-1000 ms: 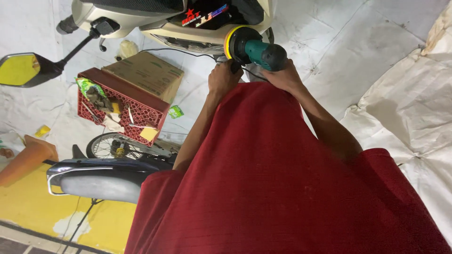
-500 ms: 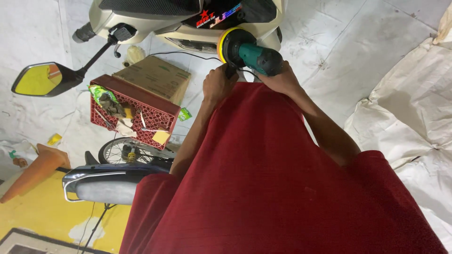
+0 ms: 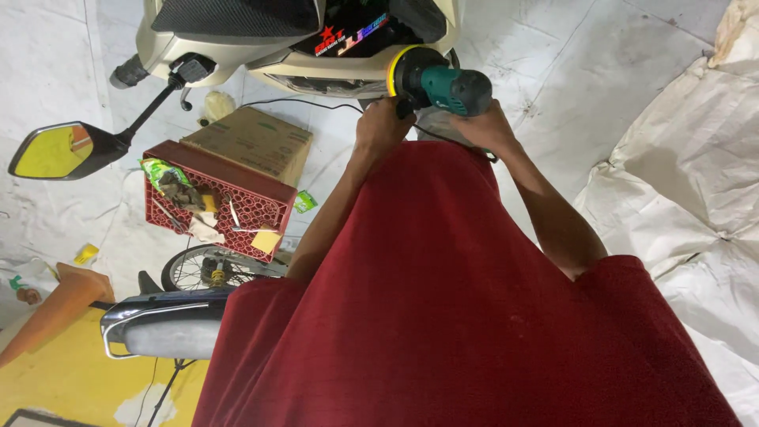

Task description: The person uses a handheld electric polisher with a yellow pad to buff the front fairing of a beige motorcycle. They systematically move the tool across the plastic bodywork, covering the area around the headlight and the lower front panel.

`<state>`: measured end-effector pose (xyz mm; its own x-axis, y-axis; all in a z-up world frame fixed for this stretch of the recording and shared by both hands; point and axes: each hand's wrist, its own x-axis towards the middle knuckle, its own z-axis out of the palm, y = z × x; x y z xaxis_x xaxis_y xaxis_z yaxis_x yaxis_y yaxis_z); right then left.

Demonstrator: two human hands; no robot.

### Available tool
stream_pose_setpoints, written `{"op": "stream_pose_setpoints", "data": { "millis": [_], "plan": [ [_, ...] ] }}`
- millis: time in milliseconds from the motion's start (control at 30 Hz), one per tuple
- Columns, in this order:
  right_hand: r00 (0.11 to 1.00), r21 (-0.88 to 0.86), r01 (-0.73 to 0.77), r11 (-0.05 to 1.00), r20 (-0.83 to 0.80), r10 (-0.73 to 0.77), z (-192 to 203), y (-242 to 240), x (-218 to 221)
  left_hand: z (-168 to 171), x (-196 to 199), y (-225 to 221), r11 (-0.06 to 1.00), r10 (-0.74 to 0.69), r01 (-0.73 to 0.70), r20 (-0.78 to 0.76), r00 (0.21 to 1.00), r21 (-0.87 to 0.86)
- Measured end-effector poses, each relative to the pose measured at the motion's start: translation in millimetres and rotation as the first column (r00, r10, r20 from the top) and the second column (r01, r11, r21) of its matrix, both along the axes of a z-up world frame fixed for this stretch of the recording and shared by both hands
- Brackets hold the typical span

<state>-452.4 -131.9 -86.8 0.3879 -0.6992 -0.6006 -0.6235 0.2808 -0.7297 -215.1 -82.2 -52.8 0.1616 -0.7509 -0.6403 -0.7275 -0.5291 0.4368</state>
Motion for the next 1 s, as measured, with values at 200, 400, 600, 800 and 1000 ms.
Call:
{"op": "stream_pose_setpoints", "data": {
  "millis": [200, 400, 600, 800, 1000],
  "plan": [
    [0.976, 0.272, 0.038, 0.962, -0.216, 0.023, 23.1, -8.8, -4.6, -34.0, -20.0, -5.9, 0.997, -0.066, 0.066, 0.019, 0.998, 0.036],
    [1.000, -0.024, 0.006, 1.000, 0.002, -0.006, -17.8, 8.8, -9.7, -24.5, -6.6, 3.4, 0.995, -0.081, 0.084, 0.040, 0.996, -0.060],
    [0.996, -0.019, 0.006, 1.000, 0.095, -0.004, 13.7, 12.7, 20.4, 6.4, 14.2, 15.2, 0.999, -0.024, 0.020, 0.080, 0.996, 0.050],
    [0.989, -0.006, 0.021, 1.000, 0.149, -0.020, 28.3, 24.5, 48.8, 33.5, 38.7, 33.7, 1.000, 0.006, -0.006, 0.097, 0.995, -0.002],
    [0.997, -0.033, 0.001, 0.999, 0.083, 0.002, 41.1, 27.5, 56.7, 28.3, 45.6, 42.3, 1.000, 0.022, -0.023, 0.126, 0.992, 0.004]
  ]
}}
